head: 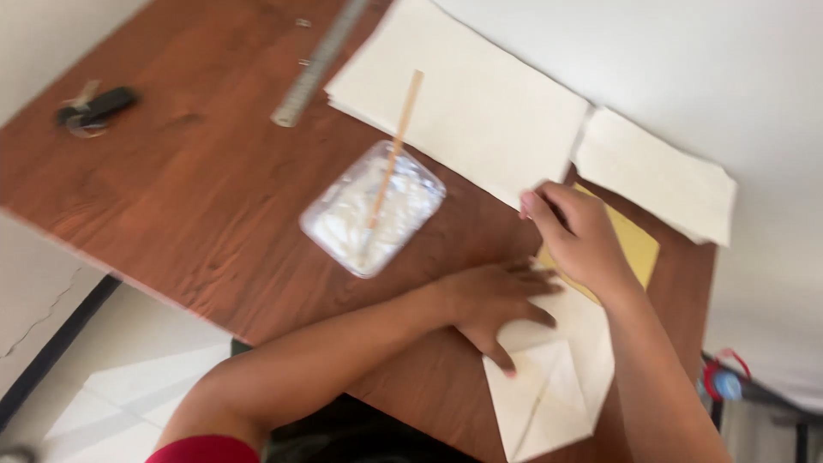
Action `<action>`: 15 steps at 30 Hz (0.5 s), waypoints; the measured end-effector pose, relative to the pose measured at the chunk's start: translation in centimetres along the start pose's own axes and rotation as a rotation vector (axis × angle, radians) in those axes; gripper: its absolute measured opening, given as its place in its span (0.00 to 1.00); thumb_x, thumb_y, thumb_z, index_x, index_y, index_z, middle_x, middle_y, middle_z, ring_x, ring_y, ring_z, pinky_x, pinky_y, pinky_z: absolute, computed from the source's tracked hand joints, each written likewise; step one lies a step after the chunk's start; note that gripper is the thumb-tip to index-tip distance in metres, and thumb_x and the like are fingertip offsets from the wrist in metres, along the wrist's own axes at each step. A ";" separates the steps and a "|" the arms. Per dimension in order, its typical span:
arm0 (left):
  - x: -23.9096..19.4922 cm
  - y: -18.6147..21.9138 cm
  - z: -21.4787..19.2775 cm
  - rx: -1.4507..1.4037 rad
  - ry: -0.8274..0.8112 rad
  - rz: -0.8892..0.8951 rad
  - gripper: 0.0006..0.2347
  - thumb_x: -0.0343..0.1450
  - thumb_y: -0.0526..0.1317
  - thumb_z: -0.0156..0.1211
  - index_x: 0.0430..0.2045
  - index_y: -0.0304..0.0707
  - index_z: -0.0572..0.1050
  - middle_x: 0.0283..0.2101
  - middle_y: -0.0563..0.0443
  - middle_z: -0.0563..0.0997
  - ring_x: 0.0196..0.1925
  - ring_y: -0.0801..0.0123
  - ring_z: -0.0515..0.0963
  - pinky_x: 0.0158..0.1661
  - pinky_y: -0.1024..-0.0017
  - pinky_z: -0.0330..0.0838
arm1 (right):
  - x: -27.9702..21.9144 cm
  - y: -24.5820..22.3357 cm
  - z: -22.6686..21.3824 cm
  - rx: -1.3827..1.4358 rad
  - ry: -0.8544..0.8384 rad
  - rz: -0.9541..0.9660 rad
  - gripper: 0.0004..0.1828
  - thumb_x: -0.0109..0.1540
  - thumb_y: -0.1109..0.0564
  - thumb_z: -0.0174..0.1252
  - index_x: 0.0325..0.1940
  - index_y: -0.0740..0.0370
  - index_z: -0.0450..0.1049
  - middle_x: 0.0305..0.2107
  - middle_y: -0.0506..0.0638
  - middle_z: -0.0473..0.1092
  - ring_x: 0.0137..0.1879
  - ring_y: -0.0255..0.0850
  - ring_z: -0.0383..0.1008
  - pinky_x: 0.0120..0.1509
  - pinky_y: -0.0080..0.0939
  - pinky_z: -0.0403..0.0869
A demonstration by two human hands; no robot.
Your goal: The person folds a white sheet of paper into a triangular shape on a wooden table. They use a brush to apply white glue to the folded edges and press them together to secure the shape.
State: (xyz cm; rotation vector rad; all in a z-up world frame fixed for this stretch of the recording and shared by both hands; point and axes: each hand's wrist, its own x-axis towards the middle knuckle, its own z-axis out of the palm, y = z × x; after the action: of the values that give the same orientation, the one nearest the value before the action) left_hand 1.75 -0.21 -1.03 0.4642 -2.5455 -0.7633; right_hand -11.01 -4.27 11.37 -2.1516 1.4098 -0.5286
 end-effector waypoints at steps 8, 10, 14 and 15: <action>-0.7 0.2 1.1 0.033 -0.092 0.028 0.24 0.68 0.56 0.59 0.56 0.47 0.75 0.73 0.32 0.60 0.78 0.40 0.50 0.72 0.43 0.42 | -19.4 9.3 -0.6 -0.026 0.138 0.234 0.10 0.63 0.50 0.59 0.34 0.57 0.80 0.31 0.45 0.76 0.33 0.34 0.73 0.39 0.33 0.69; -0.6 0.6 0.7 -0.008 -0.102 0.045 0.21 0.70 0.54 0.57 0.54 0.47 0.77 0.72 0.32 0.61 0.77 0.39 0.52 0.72 0.43 0.43 | -22.2 9.8 0.9 -0.048 0.151 0.280 0.06 0.60 0.52 0.63 0.36 0.54 0.81 0.33 0.44 0.76 0.31 0.33 0.73 0.38 0.32 0.71; -0.7 1.5 -0.2 -0.085 -0.136 -0.036 0.15 0.69 0.48 0.64 0.47 0.47 0.82 0.72 0.39 0.63 0.77 0.47 0.52 0.72 0.46 0.41 | -24.1 8.8 3.0 -0.093 0.146 0.343 0.14 0.59 0.44 0.63 0.47 0.46 0.82 0.45 0.43 0.73 0.52 0.36 0.74 0.58 0.41 0.68; -0.7 1.7 -0.5 -0.113 -0.123 -0.059 0.14 0.70 0.46 0.65 0.47 0.45 0.82 0.71 0.40 0.63 0.78 0.48 0.52 0.72 0.46 0.39 | -24.2 8.6 3.3 -0.121 0.142 0.346 0.15 0.60 0.42 0.62 0.49 0.44 0.82 0.48 0.41 0.72 0.57 0.36 0.72 0.65 0.46 0.64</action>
State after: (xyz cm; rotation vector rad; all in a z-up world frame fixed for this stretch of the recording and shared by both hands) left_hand 2.26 1.17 0.09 0.4704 -2.5937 -0.9798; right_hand -24.68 15.82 2.44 -1.9272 1.8880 -0.4806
